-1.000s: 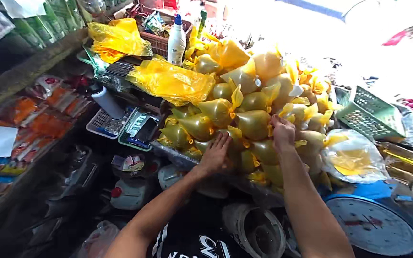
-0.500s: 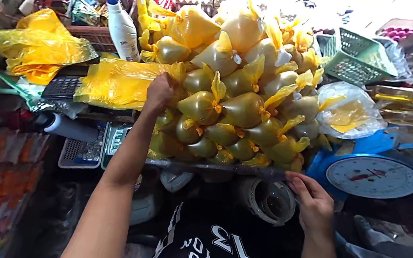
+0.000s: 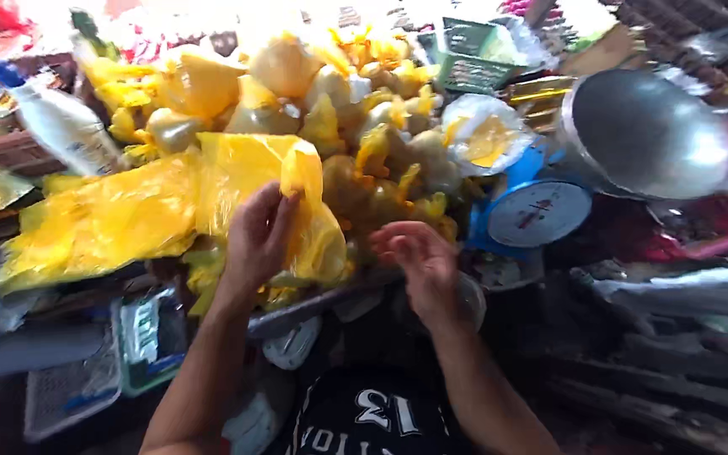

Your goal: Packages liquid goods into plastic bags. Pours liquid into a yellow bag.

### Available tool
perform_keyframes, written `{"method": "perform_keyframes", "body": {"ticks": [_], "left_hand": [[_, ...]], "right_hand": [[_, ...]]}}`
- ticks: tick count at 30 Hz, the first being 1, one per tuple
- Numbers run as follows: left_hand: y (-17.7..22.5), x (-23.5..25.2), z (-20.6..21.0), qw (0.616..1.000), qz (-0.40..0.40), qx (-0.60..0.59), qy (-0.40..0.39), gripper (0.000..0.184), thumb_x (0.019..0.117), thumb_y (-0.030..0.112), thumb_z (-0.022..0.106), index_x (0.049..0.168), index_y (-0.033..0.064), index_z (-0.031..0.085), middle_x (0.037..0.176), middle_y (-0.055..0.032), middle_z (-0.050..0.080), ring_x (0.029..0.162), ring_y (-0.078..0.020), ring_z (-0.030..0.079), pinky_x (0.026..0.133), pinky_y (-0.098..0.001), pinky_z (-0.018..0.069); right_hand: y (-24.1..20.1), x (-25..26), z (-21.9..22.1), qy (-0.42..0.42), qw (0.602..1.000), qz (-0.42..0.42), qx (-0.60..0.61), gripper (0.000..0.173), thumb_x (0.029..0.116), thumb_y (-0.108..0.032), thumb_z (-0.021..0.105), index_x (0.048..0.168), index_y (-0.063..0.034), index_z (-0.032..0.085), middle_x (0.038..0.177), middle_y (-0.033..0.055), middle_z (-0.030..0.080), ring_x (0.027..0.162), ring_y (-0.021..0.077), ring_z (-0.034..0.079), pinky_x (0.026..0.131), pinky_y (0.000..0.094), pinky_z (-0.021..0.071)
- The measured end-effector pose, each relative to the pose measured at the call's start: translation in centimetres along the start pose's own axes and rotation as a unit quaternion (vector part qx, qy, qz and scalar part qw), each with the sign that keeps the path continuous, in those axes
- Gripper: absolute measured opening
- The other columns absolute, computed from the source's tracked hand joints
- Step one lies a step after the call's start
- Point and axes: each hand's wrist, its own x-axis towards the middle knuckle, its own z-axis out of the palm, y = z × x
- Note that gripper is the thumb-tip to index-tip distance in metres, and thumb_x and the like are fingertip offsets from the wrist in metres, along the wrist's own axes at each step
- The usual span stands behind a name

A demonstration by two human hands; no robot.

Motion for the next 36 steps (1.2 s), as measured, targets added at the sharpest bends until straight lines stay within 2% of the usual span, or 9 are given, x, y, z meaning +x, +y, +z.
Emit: {"method": "perform_keyframes", "body": {"ticks": [4,8,10,15,21,25,28,31,36], "left_hand": [[2.9,-1.6,8.3,0.985,-0.007,-0.169,-0.03,0.029,0.1104,0.029,0.042,0.108,0.0119,0.066,0.088,0.0034,0.066,0.076,-0.0072,0.064,0.069,-0.028,0.0574],[5.1,-4.0,15.4,0.945,-0.015,-0.318,-0.079,0.062,0.1006,0.062,0.05,0.132,0.009,0.059,0.116,0.0025,0.071,0.109,-0.0101,0.067,0.098,-0.0346,0.0569],[7.2,-4.7,19.0,0.947,-0.023,-0.303,-0.107,0.052,0.0991,0.04,0.066,0.13,-0.0006,0.057,0.112,-0.0037,0.072,0.102,-0.0141,0.07,0.092,-0.0343,0.0609],[10.1,-5.5,28.1,0.958,0.004,-0.238,-0.162,0.019,0.105,0.014,0.057,0.114,0.0007,0.067,0.095,-0.0038,0.073,0.084,-0.0127,0.071,0.079,-0.0315,0.0625],[12.9,-7.4,37.6,0.953,-0.037,-0.22,-0.203,0.023,0.1079,0.015,0.051,0.11,0.001,0.069,0.089,-0.0039,0.074,0.08,-0.0126,0.072,0.074,-0.0317,0.0632],[14.8,-8.4,42.6,0.913,-0.117,-0.306,-0.242,0.027,0.109,0.014,0.047,0.109,-0.0026,0.068,0.092,-0.0111,0.073,0.083,-0.0203,0.073,0.078,-0.0386,0.0635],[15.6,-9.1,45.2,0.889,-0.183,-0.344,-0.24,0.028,0.1093,0.016,0.045,0.108,-0.0012,0.068,0.092,-0.0123,0.071,0.084,-0.0214,0.071,0.08,-0.0409,0.0612],[15.6,-9.1,45.9,0.872,-0.237,-0.373,-0.211,0.028,0.1091,0.02,0.046,0.109,0.0028,0.068,0.093,-0.0108,0.071,0.085,-0.0196,0.07,0.08,-0.0403,0.0604],[17.5,-8.1,46.3,0.851,-0.257,-0.376,-0.26,0.039,0.0978,0.038,0.069,0.118,0.0058,0.069,0.1,-0.0132,0.074,0.088,-0.0231,0.072,0.081,-0.0424,0.0625]], "right_hand": [[-3.5,0.0,0.2,0.036,0.999,-0.012,0.004,0.026,0.0911,-0.015,0.077,0.111,-0.0013,0.068,0.098,0.0078,0.071,0.084,0.0162,0.071,0.072,0.0338,0.0634],[-2.3,-2.2,-5.0,0.071,0.996,-0.034,-0.029,0.016,0.0977,-0.012,0.069,0.105,0.002,0.073,0.094,0.0081,0.074,0.084,0.012,0.071,0.076,0.03,0.062],[-1.6,-4.0,-8.3,0.084,0.996,-0.033,-0.026,0.017,0.1006,-0.012,0.065,0.101,0.0024,0.074,0.091,0.0072,0.073,0.082,0.0094,0.069,0.076,0.0276,0.0602],[-0.5,-8.5,-17.7,0.163,0.986,0.017,0.038,0.017,0.1014,-0.008,0.062,0.098,0.0027,0.075,0.087,0.0068,0.073,0.079,0.0101,0.068,0.076,0.0285,0.0593],[1.9,-14.2,-27.6,0.32,0.943,0.01,-0.087,0.019,0.0991,-0.021,0.068,0.106,-0.0033,0.072,0.099,0.0077,0.07,0.086,0.0152,0.068,0.075,0.032,0.0604],[2.0,-16.5,-33.0,0.26,0.936,0.175,-0.164,0.072,0.0829,-0.056,0.08,0.13,-0.008,0.056,0.109,0.0064,0.068,0.091,0.0154,0.069,0.078,0.0371,0.0618],[2.4,-16.9,-34.8,0.263,0.926,0.181,-0.202,0.029,0.095,-0.029,0.073,0.117,-0.0109,0.069,0.099,0.0027,0.074,0.089,0.0133,0.072,0.081,0.0396,0.0622],[2.4,-17.2,-35.9,0.298,0.914,0.153,-0.229,0.018,0.0986,-0.014,0.065,0.115,-0.0127,0.07,0.094,0.0018,0.073,0.081,0.0128,0.07,0.072,0.0383,0.0616],[2.8,-16.9,-35.4,0.292,0.917,0.121,-0.241,0.041,0.0967,-0.047,0.065,0.121,-0.0136,0.063,0.095,0.0006,0.071,0.082,0.0135,0.07,0.07,0.0416,0.0622]]}}
